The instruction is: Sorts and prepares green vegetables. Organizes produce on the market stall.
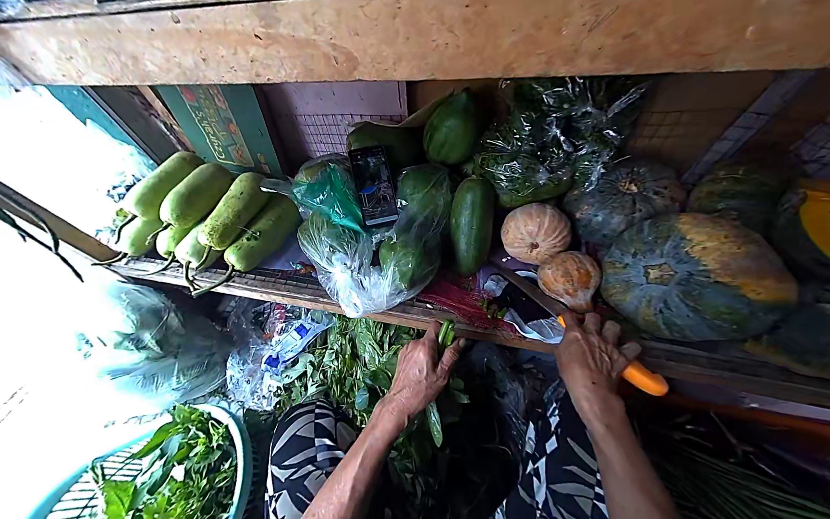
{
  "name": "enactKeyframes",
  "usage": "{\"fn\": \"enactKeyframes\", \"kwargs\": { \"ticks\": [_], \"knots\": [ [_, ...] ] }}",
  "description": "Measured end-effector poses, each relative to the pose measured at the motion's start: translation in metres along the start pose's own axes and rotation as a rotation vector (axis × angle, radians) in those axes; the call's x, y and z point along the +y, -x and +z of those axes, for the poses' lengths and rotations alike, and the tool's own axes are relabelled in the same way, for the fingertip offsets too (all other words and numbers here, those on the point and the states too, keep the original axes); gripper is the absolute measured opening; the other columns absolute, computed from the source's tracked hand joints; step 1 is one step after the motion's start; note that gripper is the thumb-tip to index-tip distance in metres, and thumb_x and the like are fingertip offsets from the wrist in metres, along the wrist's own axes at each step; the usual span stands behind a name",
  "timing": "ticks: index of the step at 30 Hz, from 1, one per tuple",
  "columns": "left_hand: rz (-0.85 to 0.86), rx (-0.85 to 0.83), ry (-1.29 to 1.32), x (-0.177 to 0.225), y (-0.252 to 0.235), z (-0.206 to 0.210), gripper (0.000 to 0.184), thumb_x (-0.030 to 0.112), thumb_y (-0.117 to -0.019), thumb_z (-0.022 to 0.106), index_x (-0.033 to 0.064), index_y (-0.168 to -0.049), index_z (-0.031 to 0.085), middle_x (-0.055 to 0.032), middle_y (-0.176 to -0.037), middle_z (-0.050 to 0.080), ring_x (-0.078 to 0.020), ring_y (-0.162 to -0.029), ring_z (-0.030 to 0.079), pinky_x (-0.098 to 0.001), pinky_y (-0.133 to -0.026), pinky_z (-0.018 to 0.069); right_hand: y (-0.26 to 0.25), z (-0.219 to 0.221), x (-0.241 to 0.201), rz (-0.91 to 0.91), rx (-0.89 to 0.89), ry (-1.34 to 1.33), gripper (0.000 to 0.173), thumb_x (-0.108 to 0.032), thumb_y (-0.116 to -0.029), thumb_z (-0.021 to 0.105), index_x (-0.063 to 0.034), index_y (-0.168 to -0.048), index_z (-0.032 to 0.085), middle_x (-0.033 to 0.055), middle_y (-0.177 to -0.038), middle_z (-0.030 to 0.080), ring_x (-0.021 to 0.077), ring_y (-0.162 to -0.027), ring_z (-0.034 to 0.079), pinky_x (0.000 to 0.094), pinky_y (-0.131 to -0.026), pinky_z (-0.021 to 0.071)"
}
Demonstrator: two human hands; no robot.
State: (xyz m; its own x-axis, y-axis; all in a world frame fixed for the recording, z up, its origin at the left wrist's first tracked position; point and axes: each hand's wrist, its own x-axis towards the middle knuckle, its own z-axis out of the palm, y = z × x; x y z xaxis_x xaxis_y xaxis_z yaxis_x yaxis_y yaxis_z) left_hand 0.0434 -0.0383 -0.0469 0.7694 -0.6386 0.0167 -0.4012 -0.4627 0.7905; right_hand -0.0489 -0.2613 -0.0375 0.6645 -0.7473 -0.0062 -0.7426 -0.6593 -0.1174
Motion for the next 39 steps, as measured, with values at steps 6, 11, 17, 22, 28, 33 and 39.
{"fn": "enactKeyframes", "kwargs": {
  "ticks": [6,11,17,22,28,33,39],
  "knots": [
    [0.015,0.045,0.058,-0.001,0.001,0.004,0.048,0.045,-0.1047,0.048,-0.0005,-0.110,0.061,-0.0066,-0.073,0.064,-0.0211,-0.068,0.066,-0.0437,-0.068,0.0540,0.016,0.027,-0.017,-0.398,0.408,-0.565,0.032,-0.009,-0.1038,0.048,0.0043,-0.126,0.067,0.0291,-0.125,0.064,0.0456,-0.120,0.060,0.0593,-0.105,0.0446],
    [0.069,0.101,0.279,0.005,0.003,0.003,0.040,0.037,-0.1044,0.051,-0.0015,-0.110,0.061,-0.0012,-0.075,0.068,-0.0102,-0.069,0.067,-0.0318,-0.069,0.0568,0.025,0.034,-0.068,-0.537,-0.419,-1.594,0.084,-0.065,-0.1042,0.031,0.0110,-0.139,0.041,0.0086,-0.121,0.066,0.0141,-0.105,0.069,0.0319,-0.094,0.0577],
    [0.131,0.203,0.386,0.004,0.005,0.003,0.033,0.028,-0.1037,0.054,-0.0029,-0.111,0.062,-0.0016,-0.088,0.068,-0.0028,-0.083,0.065,-0.0229,-0.080,0.0549,0.017,0.049,-0.085,-0.721,-0.742,-1.704,0.119,-0.093,-0.0768,0.044,0.0058,-0.143,0.044,0.0035,-0.124,0.069,0.0098,-0.115,0.065,0.0292,-0.096,0.0537],
    [0.316,0.266,0.199,-0.001,0.002,0.002,0.043,0.034,-0.1027,0.055,-0.0067,-0.110,0.068,-0.0193,-0.114,0.064,-0.0246,-0.115,0.056,-0.0367,-0.104,0.0413,0.011,0.051,-0.087,-0.995,-0.821,-1.655,0.121,-0.077,-0.0727,0.072,0.0080,-0.149,0.030,0.0010,-0.135,0.061,0.0020,-0.121,0.058,0.0238,-0.105,0.0480],
    [0.318,0.096,0.088,-0.002,0.002,-0.006,0.053,0.046,-0.1022,0.050,-0.0017,-0.113,0.071,-0.0176,-0.123,0.065,-0.0340,-0.125,0.051,-0.0547,-0.105,0.0347,0.012,0.042,-0.079,-0.982,-0.888,-1.492,0.087,-0.032,-0.0652,0.093,0.0011,-0.132,0.049,-0.0141,-0.115,0.067,-0.0098,-0.109,0.060,0.0154,-0.100,0.0489],
    [0.307,-0.086,0.083,-0.005,-0.001,-0.006,0.051,0.046,-0.1000,0.054,0.0007,-0.116,0.071,-0.0154,-0.133,0.062,-0.0320,-0.134,0.047,-0.0591,-0.109,0.0280,0.020,0.041,-0.071,-0.896,-0.970,-1.383,0.043,-0.005,-0.0669,0.086,-0.0067,-0.106,0.067,-0.0145,-0.096,0.073,-0.0082,-0.095,0.066,0.0166,-0.091,0.0539],
    [0.171,-0.286,0.210,-0.007,-0.010,-0.011,0.043,0.035,-0.0991,0.058,-0.0010,-0.121,0.066,-0.0135,-0.123,0.064,-0.0157,-0.113,0.060,-0.0370,-0.100,0.0471,0.035,0.057,-0.072,-0.774,-0.792,-1.439,0.047,-0.002,-0.0782,0.077,0.0036,-0.121,0.058,-0.0081,-0.107,0.069,-0.0109,-0.102,0.061,0.0128,-0.095,0.0495]
  ]
}}
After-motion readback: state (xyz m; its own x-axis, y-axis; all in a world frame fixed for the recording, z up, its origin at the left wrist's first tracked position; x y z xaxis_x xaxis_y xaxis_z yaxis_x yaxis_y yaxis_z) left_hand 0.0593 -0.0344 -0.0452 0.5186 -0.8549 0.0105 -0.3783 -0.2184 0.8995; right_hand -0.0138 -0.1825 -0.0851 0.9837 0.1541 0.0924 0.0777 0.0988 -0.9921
